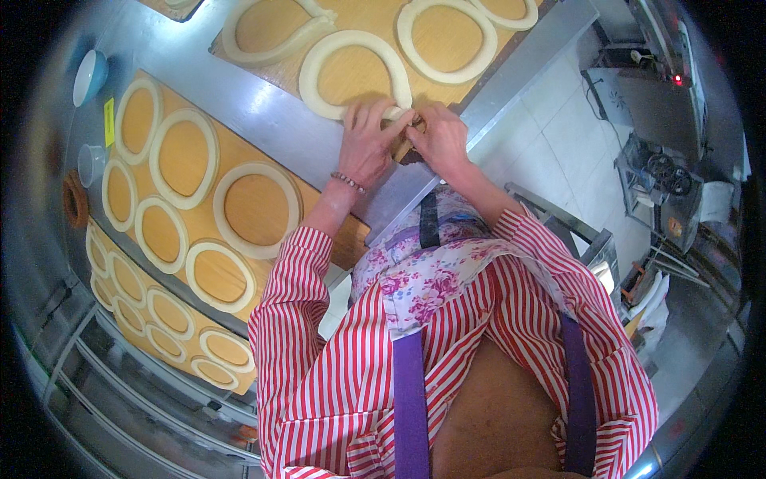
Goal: The person shapes long dough ropes into circular rings and places them onto a wooden board with circular indentations. They repeatedly pick up dough ropes from a metal table, form them into rings, and arrange them on the board.
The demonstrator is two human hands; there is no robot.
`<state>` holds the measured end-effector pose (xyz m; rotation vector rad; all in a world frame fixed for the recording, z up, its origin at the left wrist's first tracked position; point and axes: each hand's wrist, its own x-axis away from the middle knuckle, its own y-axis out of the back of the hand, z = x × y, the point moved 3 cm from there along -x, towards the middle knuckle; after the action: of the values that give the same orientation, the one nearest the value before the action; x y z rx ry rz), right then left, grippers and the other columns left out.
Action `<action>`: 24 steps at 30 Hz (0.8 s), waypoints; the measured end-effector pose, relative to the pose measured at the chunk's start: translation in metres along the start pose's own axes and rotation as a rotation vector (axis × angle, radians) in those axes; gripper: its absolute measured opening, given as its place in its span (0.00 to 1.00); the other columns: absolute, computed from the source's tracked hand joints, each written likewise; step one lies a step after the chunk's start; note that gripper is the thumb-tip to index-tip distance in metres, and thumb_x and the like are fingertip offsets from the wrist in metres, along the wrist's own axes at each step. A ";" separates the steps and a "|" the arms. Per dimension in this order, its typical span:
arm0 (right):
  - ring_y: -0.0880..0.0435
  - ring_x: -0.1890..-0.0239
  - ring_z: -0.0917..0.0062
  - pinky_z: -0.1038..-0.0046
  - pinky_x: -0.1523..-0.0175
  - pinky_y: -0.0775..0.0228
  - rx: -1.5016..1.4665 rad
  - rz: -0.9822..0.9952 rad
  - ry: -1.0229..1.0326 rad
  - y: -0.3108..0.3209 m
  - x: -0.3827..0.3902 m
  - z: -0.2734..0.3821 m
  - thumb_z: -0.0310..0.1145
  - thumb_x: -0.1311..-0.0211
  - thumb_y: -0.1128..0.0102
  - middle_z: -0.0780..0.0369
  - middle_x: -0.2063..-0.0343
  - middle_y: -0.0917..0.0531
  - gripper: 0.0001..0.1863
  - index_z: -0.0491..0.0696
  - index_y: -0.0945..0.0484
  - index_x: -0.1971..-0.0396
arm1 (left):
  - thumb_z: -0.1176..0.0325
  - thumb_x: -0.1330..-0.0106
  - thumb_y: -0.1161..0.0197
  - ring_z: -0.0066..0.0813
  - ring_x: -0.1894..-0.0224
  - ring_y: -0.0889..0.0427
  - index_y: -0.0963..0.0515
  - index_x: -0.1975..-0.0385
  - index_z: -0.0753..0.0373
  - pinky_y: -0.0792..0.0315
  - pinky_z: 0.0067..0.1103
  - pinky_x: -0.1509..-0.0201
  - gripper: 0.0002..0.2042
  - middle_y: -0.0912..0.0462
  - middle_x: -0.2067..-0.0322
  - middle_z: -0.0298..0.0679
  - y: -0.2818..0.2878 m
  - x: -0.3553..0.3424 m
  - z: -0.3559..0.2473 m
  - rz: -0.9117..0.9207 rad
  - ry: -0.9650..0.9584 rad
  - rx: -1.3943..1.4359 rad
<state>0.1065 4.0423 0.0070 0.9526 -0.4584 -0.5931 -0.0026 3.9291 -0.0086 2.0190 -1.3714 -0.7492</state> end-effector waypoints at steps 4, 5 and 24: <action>0.19 0.68 0.56 0.57 0.62 0.26 -0.009 -0.028 0.038 -0.007 0.002 -0.004 0.32 0.53 0.30 0.55 0.71 0.20 0.11 0.44 0.20 0.70 | 0.73 0.42 0.42 0.45 0.41 0.30 0.24 0.42 0.41 0.43 0.45 0.34 0.26 0.27 0.45 0.42 -0.003 -0.001 0.003 -0.040 -0.021 0.035; 0.19 0.68 0.56 0.57 0.62 0.26 -0.026 -0.049 0.055 -0.007 0.001 -0.004 0.32 0.53 0.30 0.55 0.71 0.20 0.11 0.44 0.20 0.70 | 0.74 0.43 0.42 0.46 0.41 0.30 0.24 0.43 0.43 0.43 0.45 0.35 0.26 0.27 0.46 0.43 -0.004 -0.002 0.003 -0.046 -0.024 0.030; 0.20 0.71 0.57 0.59 0.66 0.28 -0.050 -0.132 0.078 -0.004 -0.001 0.003 0.35 0.50 0.30 0.55 0.74 0.21 0.11 0.45 0.19 0.71 | 0.77 0.46 0.40 0.45 0.40 0.30 0.24 0.43 0.45 0.49 0.51 0.31 0.28 0.28 0.45 0.45 -0.007 0.002 0.006 -0.082 0.017 -0.054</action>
<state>0.1030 4.0388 0.0049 0.9598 -0.3113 -0.6814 -0.0027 3.9284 -0.0180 2.0453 -1.2525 -0.7948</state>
